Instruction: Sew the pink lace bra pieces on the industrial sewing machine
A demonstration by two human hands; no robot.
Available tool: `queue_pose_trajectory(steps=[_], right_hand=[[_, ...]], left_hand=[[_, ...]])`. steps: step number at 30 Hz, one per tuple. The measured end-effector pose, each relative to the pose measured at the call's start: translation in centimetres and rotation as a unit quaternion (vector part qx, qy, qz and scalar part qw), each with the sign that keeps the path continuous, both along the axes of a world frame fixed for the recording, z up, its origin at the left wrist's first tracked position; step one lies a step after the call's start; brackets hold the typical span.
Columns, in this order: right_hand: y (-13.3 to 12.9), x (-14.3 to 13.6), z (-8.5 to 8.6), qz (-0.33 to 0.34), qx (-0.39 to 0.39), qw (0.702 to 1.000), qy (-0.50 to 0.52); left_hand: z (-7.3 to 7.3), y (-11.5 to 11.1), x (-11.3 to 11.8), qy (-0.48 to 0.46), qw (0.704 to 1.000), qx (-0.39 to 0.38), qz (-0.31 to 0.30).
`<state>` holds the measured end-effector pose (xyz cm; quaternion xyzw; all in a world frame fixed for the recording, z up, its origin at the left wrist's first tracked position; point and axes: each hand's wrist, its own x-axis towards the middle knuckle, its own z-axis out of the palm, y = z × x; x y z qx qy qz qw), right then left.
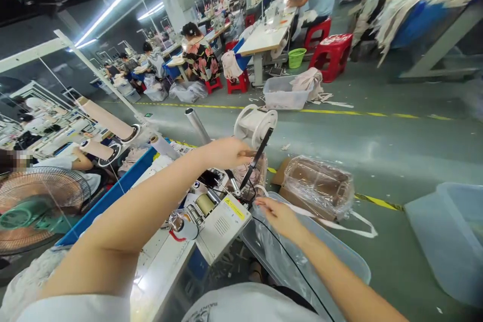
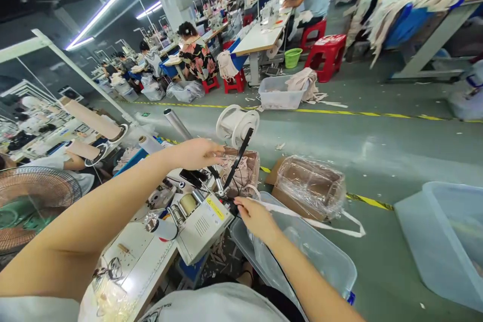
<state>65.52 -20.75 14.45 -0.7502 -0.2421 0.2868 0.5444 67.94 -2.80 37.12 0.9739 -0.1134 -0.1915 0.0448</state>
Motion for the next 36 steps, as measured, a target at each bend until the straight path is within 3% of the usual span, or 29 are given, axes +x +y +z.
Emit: queue_pose_trajectory(steps=[3, 6, 13, 17, 21, 25, 28, 32, 34, 36], right_hand=[[4.1, 0.2, -0.8, 0.098, -0.058, 0.992, -0.047], [6.1, 1.1, -1.0, 0.169, -0.118, 0.975, -0.084], [7.5, 1.5, -0.2, 0.252, -0.202, 0.936, -0.143], [7.2, 1.7, 0.0, 0.258, -0.193, 0.938, -0.129], [5.3, 3.2, 0.7, 0.195, -0.114, 0.971, -0.081], [1.0, 4.4, 3.8, 0.098, 0.056, 0.992, -0.064], [-2.4, 3.5, 7.1, 0.069, 0.179, 0.977, -0.097], [-5.0, 1.3, 9.9, 0.021, 0.230, 0.958, -0.169], [-5.5, 0.6, 10.3, -0.023, 0.273, 0.954, -0.125], [-6.0, 0.6, 10.2, -0.099, 0.349, 0.932, -0.018]], left_hand=[[1.1, -0.4, -2.1, 0.012, 0.999, 0.033, 0.031], [1.9, -0.7, -4.2, 0.018, 0.998, 0.052, 0.044], [2.6, -1.0, -6.6, 0.022, 0.995, 0.060, 0.072], [2.4, -1.6, -6.8, 0.020, 0.996, 0.038, 0.084], [2.2, -2.1, -6.6, 0.014, 0.996, 0.025, 0.084], [0.8, -2.8, -5.7, -0.011, 0.989, -0.084, 0.120], [-1.4, -4.3, -4.4, -0.030, 0.976, -0.170, 0.132], [-4.4, -7.7, -3.2, -0.014, 0.946, -0.300, 0.120], [-5.2, -9.1, -3.3, 0.009, 0.939, -0.325, 0.113], [-5.4, -9.8, -3.7, 0.039, 0.941, -0.321, 0.098]])
